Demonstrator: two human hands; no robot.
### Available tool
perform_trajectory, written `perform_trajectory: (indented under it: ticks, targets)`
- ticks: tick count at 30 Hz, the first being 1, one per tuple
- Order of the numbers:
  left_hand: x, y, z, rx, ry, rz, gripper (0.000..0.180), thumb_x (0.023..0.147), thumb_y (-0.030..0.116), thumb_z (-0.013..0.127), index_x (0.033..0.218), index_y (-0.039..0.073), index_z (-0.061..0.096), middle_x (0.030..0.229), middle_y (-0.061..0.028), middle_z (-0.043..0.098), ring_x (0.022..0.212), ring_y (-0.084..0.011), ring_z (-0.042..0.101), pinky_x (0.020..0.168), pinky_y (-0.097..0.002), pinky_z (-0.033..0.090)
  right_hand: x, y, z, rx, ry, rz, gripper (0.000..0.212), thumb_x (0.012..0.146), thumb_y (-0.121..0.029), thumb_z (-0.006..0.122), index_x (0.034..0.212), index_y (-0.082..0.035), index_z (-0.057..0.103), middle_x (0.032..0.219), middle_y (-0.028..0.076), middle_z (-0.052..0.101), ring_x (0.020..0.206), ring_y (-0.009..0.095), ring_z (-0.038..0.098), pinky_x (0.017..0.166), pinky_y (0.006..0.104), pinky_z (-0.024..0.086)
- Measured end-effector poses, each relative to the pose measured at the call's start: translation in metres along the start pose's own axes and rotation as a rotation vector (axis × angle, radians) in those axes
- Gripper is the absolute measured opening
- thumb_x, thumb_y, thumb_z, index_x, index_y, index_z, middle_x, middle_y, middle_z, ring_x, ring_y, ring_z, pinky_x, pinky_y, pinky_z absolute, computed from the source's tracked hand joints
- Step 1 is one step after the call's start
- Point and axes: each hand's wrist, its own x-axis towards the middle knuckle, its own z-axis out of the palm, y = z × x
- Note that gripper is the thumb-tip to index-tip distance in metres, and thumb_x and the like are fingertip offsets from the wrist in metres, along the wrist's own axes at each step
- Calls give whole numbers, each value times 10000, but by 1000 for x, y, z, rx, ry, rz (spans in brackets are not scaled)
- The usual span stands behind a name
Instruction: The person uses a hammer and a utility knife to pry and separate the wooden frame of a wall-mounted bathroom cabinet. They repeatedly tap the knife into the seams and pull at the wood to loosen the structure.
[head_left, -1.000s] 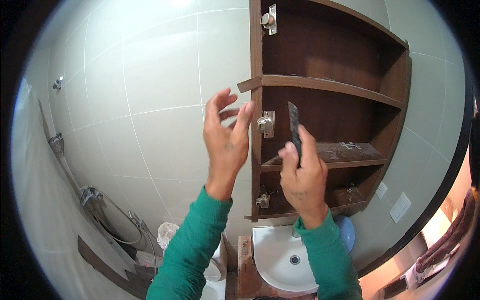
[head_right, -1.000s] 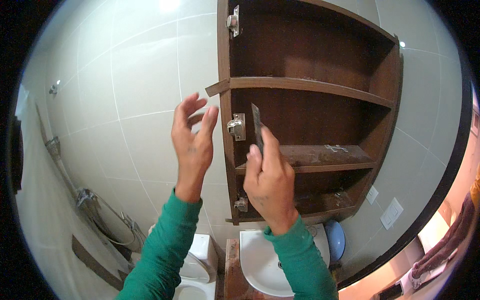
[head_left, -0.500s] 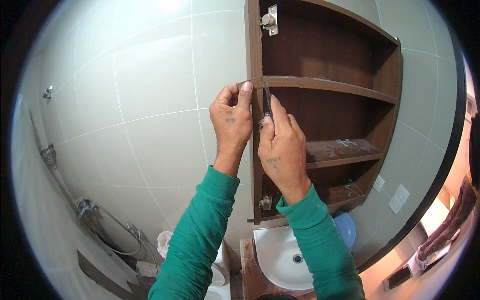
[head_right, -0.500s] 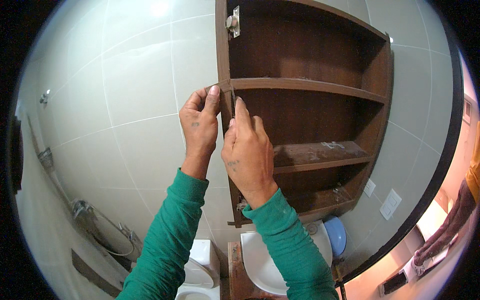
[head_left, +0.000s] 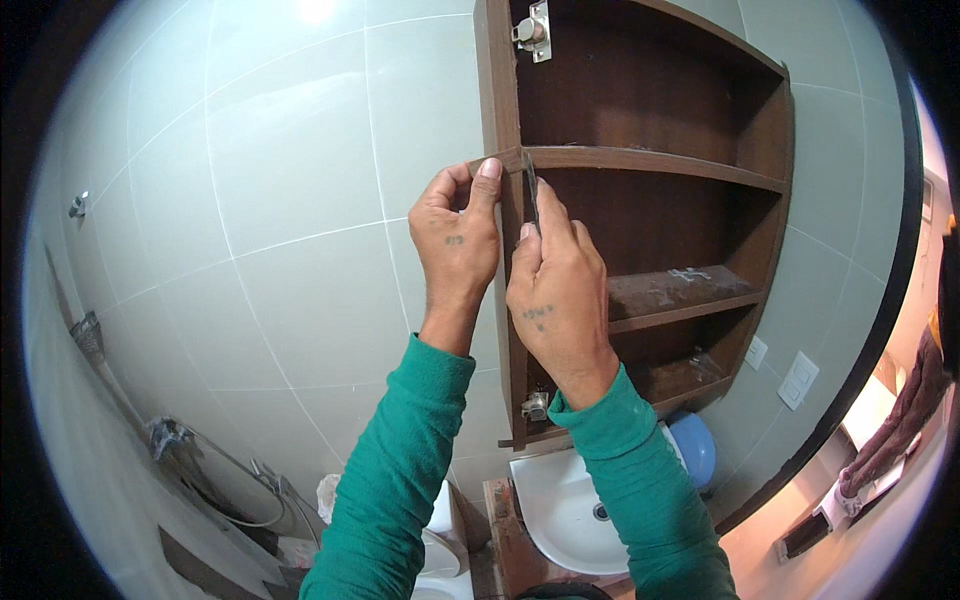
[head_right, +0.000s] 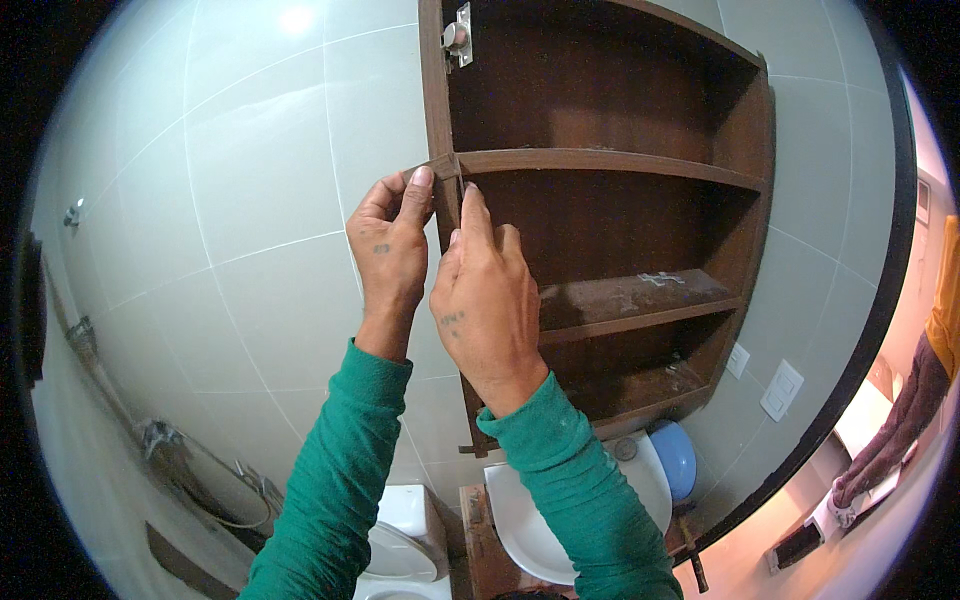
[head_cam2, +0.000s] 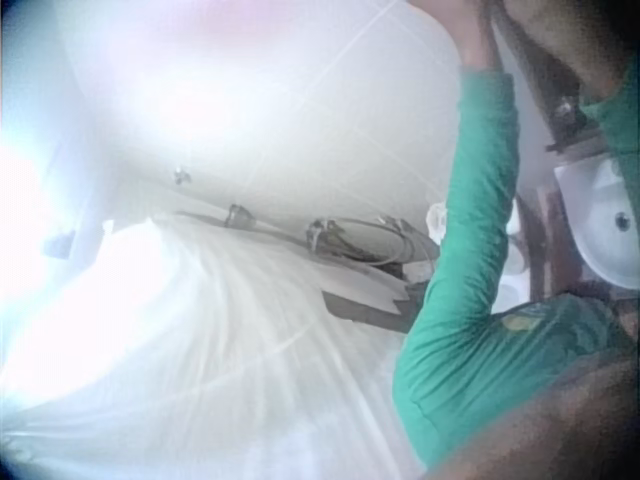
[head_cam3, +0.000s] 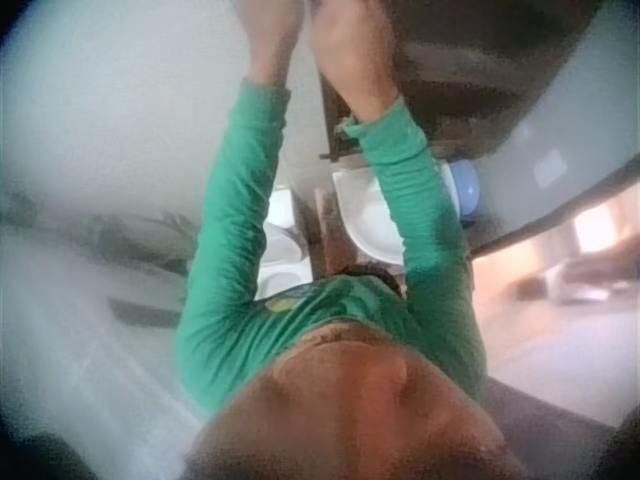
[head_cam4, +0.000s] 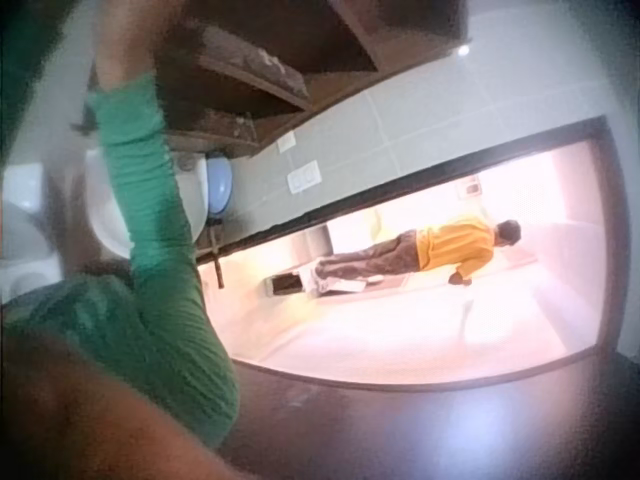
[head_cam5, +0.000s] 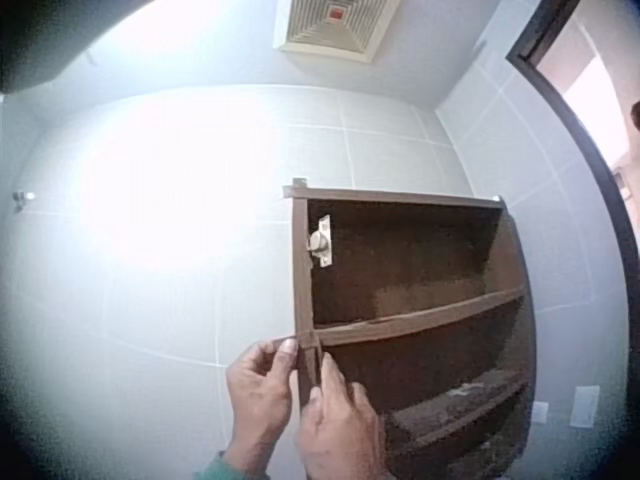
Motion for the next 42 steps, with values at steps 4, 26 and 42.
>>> perform_trajectory:
  ticks: [4, 26, 42]
  targets:
    - [2, -1, -3, 1, -10, 2, 278, 1026, 242, 733, 1048, -33, 756, 909, -67, 754, 851, -116, 687, 757, -279, 559, 4, -2, -1, 0, -20, 7, 484, 1053, -135, 534, 1500, 44, 484, 1023, 304, 638, 856, 434, 712, 726, 499, 595]
    - [1, 0, 3, 10, 25, 67, 276, 1010, 241, 741, 1013, -36, 746, 888, -73, 741, 828, -121, 668, 753, -285, 553, 8, -11, -6, -102, -127, 71, 574, 1025, -103, 549, 1535, 75, 356, 1068, 388, 624, 1000, 559, 698, 818, 571, 598]
    - [2, -1, 3, -14, 34, 81, 305, 1001, 253, 755, 1020, -52, 751, 885, -91, 749, 809, -126, 681, 730, -279, 557, 11, -29, -13, -68, -278, 235, 613, 1012, -71, 560, 1534, 121, 302, 977, 407, 701, 899, 521, 749, 766, 548, 632]
